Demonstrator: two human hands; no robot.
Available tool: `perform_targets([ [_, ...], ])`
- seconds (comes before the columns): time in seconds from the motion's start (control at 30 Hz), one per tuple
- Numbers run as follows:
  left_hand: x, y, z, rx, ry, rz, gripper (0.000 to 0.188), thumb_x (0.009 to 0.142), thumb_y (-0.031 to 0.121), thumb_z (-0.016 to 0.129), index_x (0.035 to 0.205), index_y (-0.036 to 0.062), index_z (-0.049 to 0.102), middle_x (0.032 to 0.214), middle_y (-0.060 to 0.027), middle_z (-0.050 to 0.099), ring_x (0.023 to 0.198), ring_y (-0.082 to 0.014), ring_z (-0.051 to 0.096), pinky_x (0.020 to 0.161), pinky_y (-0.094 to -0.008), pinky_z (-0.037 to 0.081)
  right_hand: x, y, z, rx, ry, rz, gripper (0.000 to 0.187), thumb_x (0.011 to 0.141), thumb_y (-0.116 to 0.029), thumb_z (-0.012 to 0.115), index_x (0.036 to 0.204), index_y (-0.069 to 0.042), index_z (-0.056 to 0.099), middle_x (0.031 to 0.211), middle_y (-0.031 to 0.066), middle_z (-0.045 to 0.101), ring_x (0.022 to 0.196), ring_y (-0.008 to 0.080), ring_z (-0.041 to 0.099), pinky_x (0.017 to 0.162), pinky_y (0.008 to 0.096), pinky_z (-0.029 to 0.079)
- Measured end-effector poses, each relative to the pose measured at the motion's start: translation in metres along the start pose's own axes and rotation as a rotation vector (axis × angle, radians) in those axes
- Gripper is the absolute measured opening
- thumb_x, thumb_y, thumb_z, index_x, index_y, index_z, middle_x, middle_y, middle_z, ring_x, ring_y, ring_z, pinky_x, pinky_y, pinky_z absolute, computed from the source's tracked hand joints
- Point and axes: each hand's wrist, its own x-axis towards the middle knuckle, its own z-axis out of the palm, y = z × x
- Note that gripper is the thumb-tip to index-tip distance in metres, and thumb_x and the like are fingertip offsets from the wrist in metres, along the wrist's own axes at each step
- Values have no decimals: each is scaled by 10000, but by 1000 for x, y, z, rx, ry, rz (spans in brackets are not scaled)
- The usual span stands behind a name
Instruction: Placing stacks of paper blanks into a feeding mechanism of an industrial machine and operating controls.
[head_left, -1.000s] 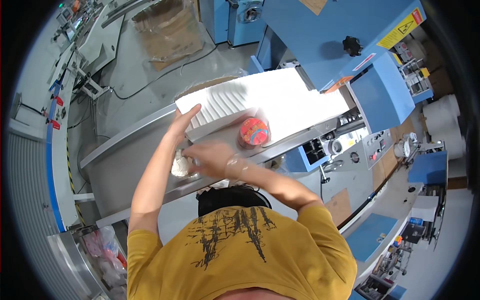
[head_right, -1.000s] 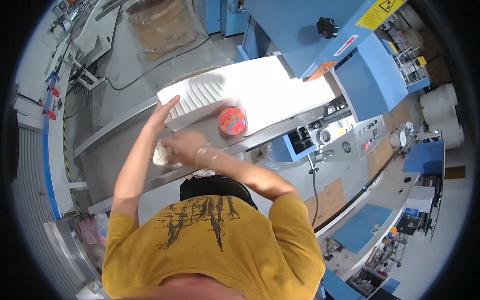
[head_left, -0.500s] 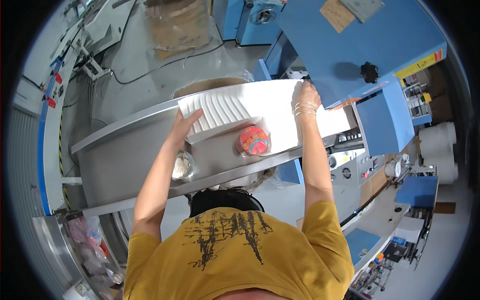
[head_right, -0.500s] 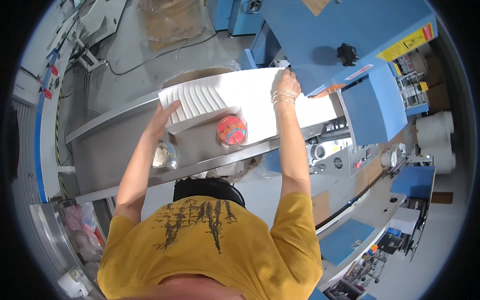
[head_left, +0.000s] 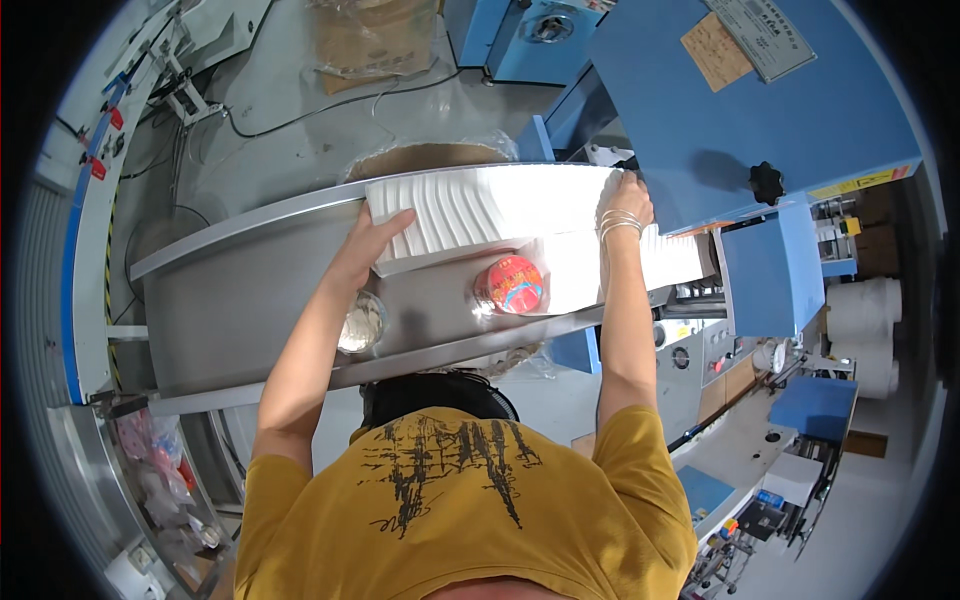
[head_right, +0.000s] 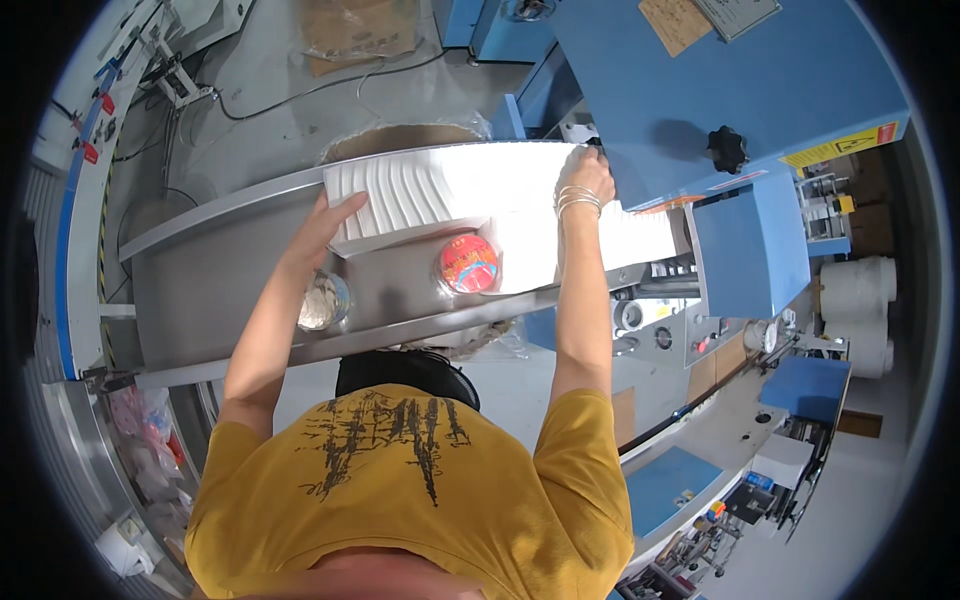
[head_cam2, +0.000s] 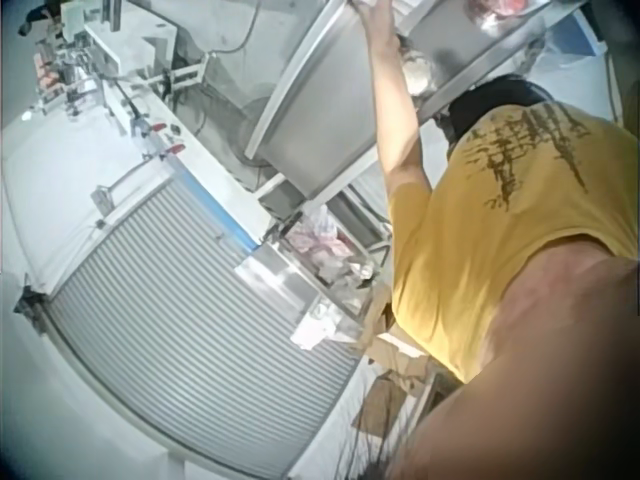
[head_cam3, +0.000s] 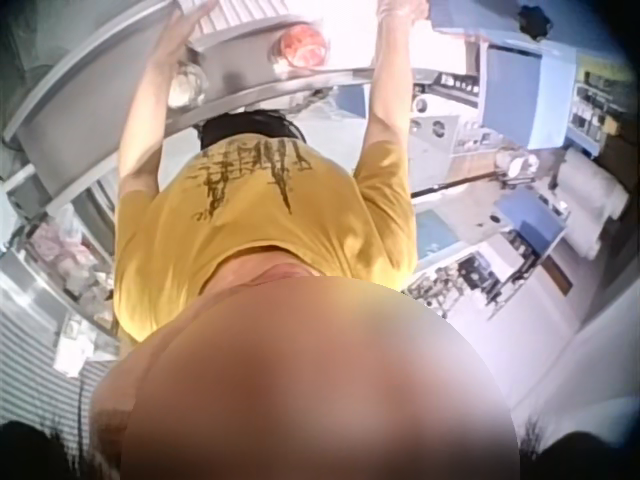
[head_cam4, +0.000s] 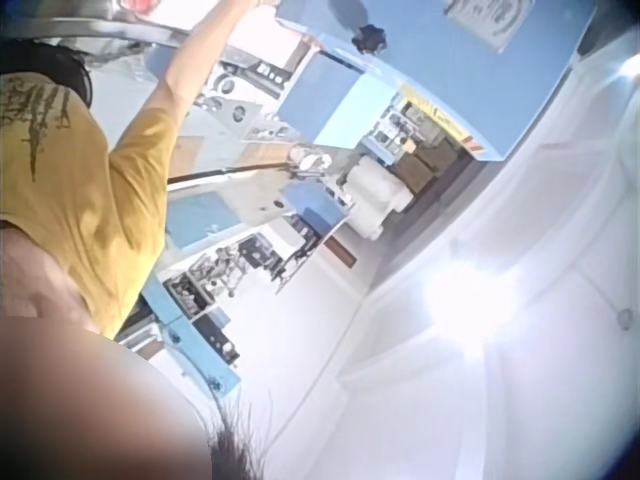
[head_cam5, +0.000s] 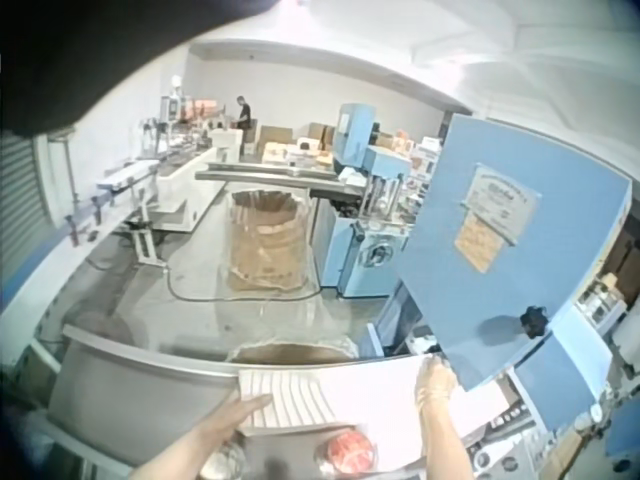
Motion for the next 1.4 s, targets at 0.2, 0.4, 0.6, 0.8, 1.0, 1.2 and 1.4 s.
perform_targets([
  [0.2, 0, 3, 1, 12, 4, -6, 730, 808, 295, 711, 1361, 15, 325, 1279, -121, 505, 1182, -212, 483, 999, -316, 360, 0, 0, 0, -6, -5, 19, 226, 928, -170, 434, 1056, -162, 619, 1117, 94, 632, 983, 334, 631, 813, 432, 511],
  [0.4, 2, 6, -1, 29, -22, -18, 745, 807, 290, 712, 1370, 21, 305, 1293, -115, 493, 1188, -212, 479, 1001, -317, 360, 3, 4, 6, -50, -64, -37, 210, 894, -204, 511, 1065, -128, 607, 1226, 90, 557, 973, 341, 634, 807, 429, 521],
  [0.6, 3, 11, 3, 36, -48, -45, 763, 807, 291, 711, 1379, 32, 278, 1297, -112, 485, 1185, -209, 483, 996, -324, 374, 8, 11, 3, -47, -140, -58, 246, 923, -244, 480, 1099, -149, 624, 1229, 75, 560, 983, 331, 631, 823, 431, 511],
  [0.8, 4, 14, 3, 62, -41, -67, 764, 806, 306, 712, 1378, 38, 282, 1297, -112, 486, 1182, -210, 487, 987, -339, 388, 2, 13, -6, -25, -178, -117, 295, 932, -281, 454, 1107, -121, 628, 1234, 97, 560, 1024, 332, 612, 872, 441, 486],
  [1.0, 17, 2, -6, 91, -76, -64, 807, 796, 345, 723, 1383, 26, 269, 1296, -115, 490, 1187, -223, 483, 987, -339, 388, -1, 6, -16, -59, -322, -115, 524, 901, -531, 445, 1083, -96, 673, 1239, 131, 547, 1088, 327, 581, 924, 423, 460],
  [1.2, 19, 0, 4, 134, -22, -46, 870, 795, 368, 724, 1389, -9, 212, 1303, -138, 479, 1207, -236, 465, 1008, -335, 368, 5, 0, -20, -196, -421, -173, 698, 901, -653, 303, 1122, -99, 666, 1330, 118, 491, 1188, 258, 525, 936, 398, 459],
  [1.4, 30, -15, -3, 109, -25, -5, 912, 781, 350, 739, 1394, -3, 164, 1345, -146, 423, 1241, -245, 430, 1029, -353, 349, -12, -3, -3, -88, -268, -102, 728, 865, -673, 377, 1031, -41, 696, 1261, 164, 514, 1050, 336, 601, 874, 420, 485],
])
